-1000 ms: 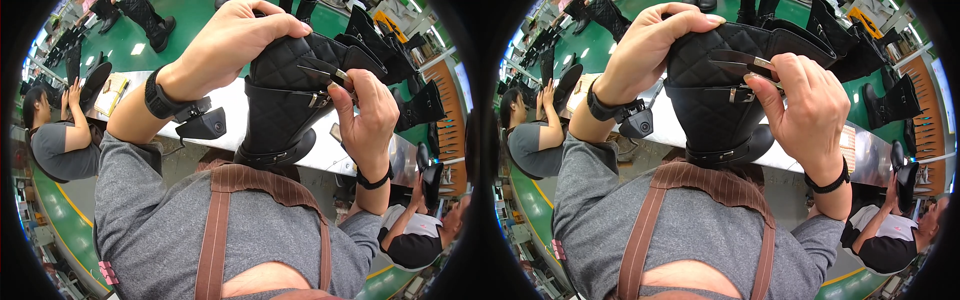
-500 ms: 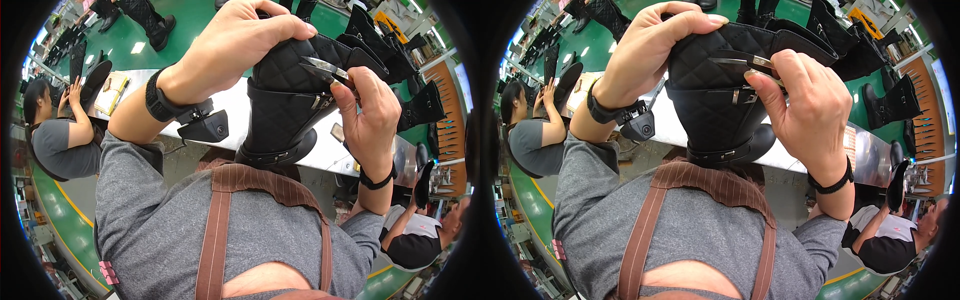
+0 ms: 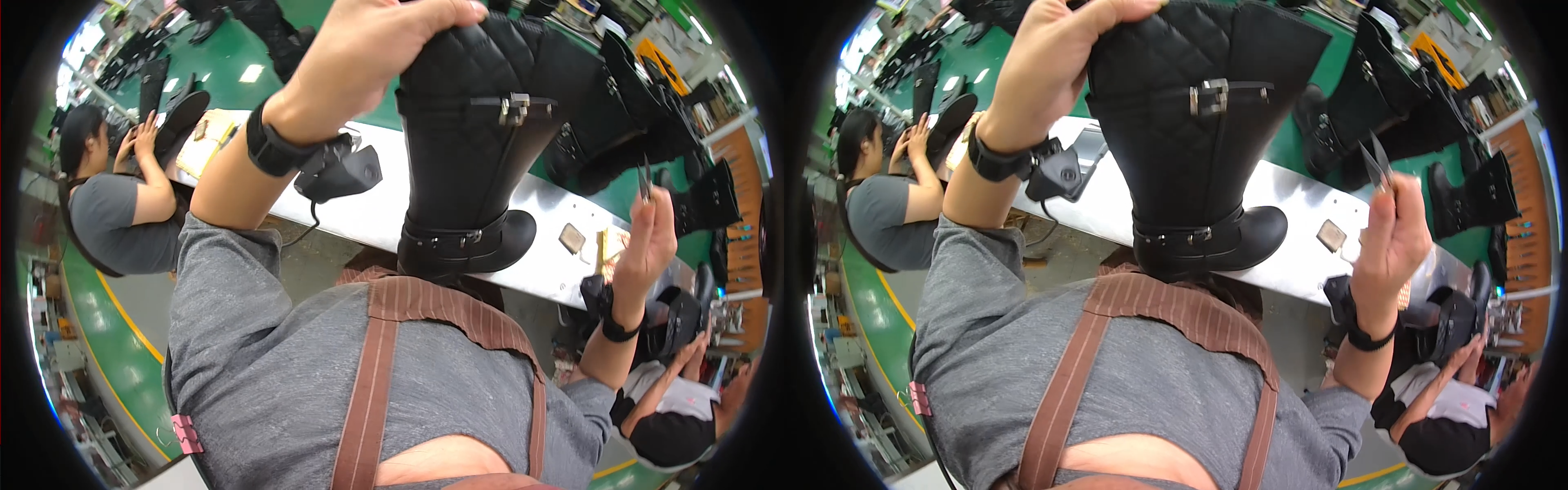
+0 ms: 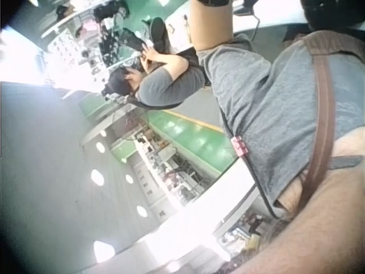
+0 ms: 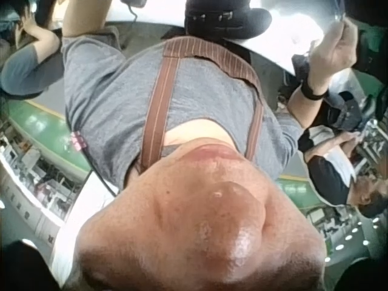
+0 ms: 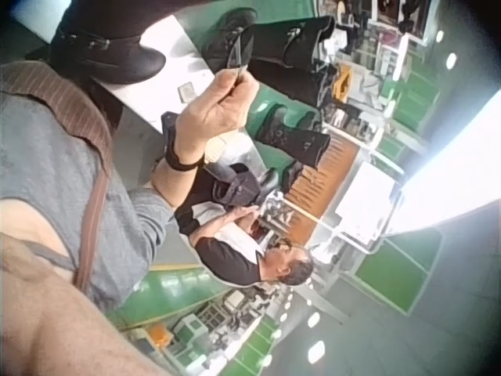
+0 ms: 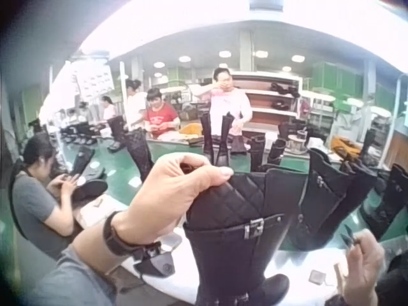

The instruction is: The recorder is performing a quality check on black quilted boots, inspecting the buckles, zippers, and alignment, and placing them on a conveyor belt.

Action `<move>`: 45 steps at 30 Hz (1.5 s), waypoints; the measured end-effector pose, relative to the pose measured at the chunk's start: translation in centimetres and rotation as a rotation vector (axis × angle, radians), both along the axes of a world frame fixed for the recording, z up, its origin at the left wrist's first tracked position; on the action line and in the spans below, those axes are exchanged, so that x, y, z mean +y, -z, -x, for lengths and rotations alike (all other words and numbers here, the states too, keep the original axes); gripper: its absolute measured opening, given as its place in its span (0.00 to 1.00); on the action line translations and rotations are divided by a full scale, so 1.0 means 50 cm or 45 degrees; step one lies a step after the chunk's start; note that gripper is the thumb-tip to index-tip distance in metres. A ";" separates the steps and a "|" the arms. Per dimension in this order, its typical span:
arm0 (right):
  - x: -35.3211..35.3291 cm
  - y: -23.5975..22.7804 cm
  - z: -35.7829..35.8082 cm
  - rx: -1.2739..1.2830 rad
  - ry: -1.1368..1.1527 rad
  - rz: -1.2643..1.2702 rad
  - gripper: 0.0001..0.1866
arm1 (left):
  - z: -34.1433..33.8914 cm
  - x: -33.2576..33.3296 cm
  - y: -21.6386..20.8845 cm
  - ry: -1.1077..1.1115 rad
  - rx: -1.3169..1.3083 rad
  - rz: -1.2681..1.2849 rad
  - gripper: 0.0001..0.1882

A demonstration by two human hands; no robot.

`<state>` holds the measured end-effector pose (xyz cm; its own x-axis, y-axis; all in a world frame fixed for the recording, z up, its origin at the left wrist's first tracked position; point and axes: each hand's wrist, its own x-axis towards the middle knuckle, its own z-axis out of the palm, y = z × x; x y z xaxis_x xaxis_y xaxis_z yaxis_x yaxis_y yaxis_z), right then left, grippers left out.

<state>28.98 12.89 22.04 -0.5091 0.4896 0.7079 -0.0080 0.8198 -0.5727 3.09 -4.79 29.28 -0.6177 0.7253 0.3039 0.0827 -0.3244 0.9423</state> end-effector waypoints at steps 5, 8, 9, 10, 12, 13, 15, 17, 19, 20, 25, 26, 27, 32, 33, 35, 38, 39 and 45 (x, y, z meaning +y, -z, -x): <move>0.046 0.058 -0.031 -0.027 0.077 0.121 0.11 | 0.169 -0.008 -0.075 -0.388 0.361 -0.230 0.07; 0.072 0.101 -0.038 -0.028 0.080 0.199 0.11 | 0.308 0.006 -0.074 -0.528 0.536 -0.247 0.08; 0.081 0.118 -0.036 -0.036 0.068 0.199 0.12 | 0.357 -0.019 -0.079 -0.831 0.791 -0.111 0.09; 0.083 0.129 -0.035 -0.059 0.090 0.200 0.12 | 0.408 -0.020 -0.070 -1.103 1.022 0.027 0.10; 0.078 0.141 -0.035 -0.045 0.088 0.369 0.12 | 0.472 -0.005 -0.043 -1.217 1.128 0.093 0.11; 0.084 0.150 -0.039 -0.106 0.104 0.366 0.13 | 0.504 0.001 -0.031 -1.328 1.227 0.159 0.13; 0.083 0.171 -0.043 -0.221 0.266 0.268 0.14 | 0.615 0.095 0.058 -1.287 1.265 0.042 0.14; 0.092 0.188 -0.042 -0.179 0.210 0.331 0.14 | 0.672 0.030 0.038 -1.484 1.329 0.226 0.17; 0.090 0.196 -0.043 -0.220 0.238 0.400 0.15 | 0.743 0.022 0.081 -1.518 1.316 0.398 0.17; 0.091 0.199 -0.041 -0.217 0.229 0.397 0.15 | 0.785 0.012 0.107 -1.551 1.303 0.575 0.18; 0.088 0.218 -0.040 -0.304 0.412 0.352 0.14 | 0.833 0.059 0.178 -1.472 1.226 0.645 0.13; 0.091 0.219 -0.049 -0.300 0.477 0.330 0.14 | 0.832 0.065 0.171 -1.440 1.210 0.649 0.12; 0.102 0.215 -0.051 -0.278 0.509 0.268 0.13 | 0.847 0.039 0.168 -1.528 1.408 0.581 0.11; 0.215 0.239 -0.169 -0.701 0.986 0.181 0.14 | 0.803 0.026 0.162 -1.695 1.488 0.840 0.32; 0.245 0.259 -0.208 -0.828 1.055 0.134 0.14 | 0.783 0.037 0.164 -1.739 1.553 0.799 0.34; 0.291 0.298 -0.273 -0.893 1.161 0.124 0.14 | 0.723 0.077 0.163 -1.731 1.685 0.555 0.31; 0.324 0.324 -0.332 -1.072 1.287 0.190 0.14 | 0.623 0.143 0.155 -1.354 1.735 0.391 0.27; 0.327 0.332 -0.346 -1.171 1.274 0.139 0.14 | 0.578 0.175 0.157 -1.257 1.736 0.293 0.24; 0.224 0.298 -0.238 -0.633 1.162 -0.233 0.10 | 0.410 0.366 0.156 -0.673 1.836 0.169 0.26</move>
<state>40.89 24.11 7.12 -0.2550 0.7398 0.6226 0.8569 0.4712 -0.2090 -17.39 13.49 21.48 -0.0519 0.5948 0.8022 0.9937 0.1110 -0.0180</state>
